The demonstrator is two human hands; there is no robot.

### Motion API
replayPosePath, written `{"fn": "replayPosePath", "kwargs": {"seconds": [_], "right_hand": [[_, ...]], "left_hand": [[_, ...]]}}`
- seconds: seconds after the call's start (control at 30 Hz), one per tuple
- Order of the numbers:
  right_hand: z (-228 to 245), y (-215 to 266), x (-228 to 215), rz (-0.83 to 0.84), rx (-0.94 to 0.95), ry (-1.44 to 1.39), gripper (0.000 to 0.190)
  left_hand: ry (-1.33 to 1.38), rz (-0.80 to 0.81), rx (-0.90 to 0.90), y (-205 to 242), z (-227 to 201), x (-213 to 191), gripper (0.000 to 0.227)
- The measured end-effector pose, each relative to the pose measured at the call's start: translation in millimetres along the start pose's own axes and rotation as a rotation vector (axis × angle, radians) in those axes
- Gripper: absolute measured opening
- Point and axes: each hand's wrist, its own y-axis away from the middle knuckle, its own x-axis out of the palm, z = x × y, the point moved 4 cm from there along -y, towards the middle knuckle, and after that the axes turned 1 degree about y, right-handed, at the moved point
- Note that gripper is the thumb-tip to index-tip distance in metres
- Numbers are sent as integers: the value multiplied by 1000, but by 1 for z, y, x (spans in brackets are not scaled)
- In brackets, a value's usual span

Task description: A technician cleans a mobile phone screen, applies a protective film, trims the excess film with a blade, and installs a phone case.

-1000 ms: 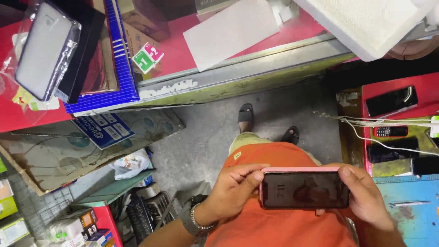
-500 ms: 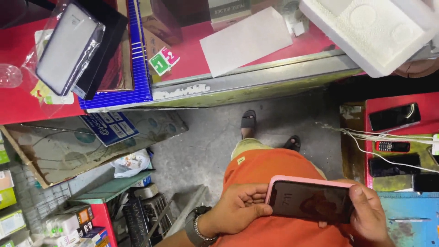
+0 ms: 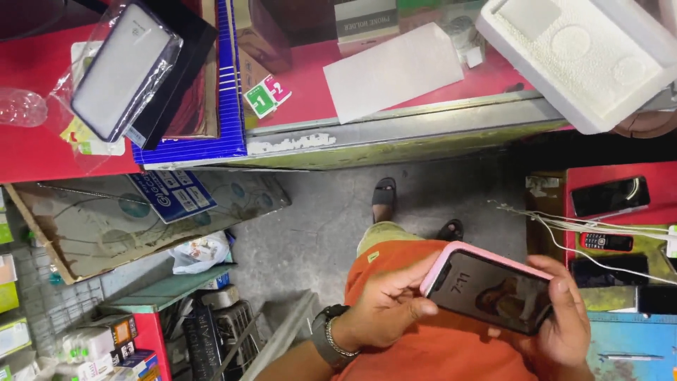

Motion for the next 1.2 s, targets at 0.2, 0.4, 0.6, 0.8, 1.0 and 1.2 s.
{"fn": "replayPosePath", "kwargs": {"seconds": [0.2, 0.4, 0.6, 0.8, 1.0, 1.2], "right_hand": [[4, 10, 1, -115, 63, 109, 42], [15, 36, 60, -159, 487, 316, 58], [33, 44, 50, -338, 683, 644, 38], [71, 1, 44, 99, 181, 722, 77], [69, -28, 100, 591, 119, 842, 50], [65, -31, 93, 606, 303, 724, 36]], "left_hand": [[-1, -109, -1, 6, 6, -14, 58], [313, -368, -99, -13, 21, -19, 34], [358, -312, -387, -19, 18, -5, 51], [404, -2, -433, -19, 11, 8, 56], [332, 49, -589, 6, 48, 2, 39], [277, 361, -494, 27, 98, -4, 57]]}}
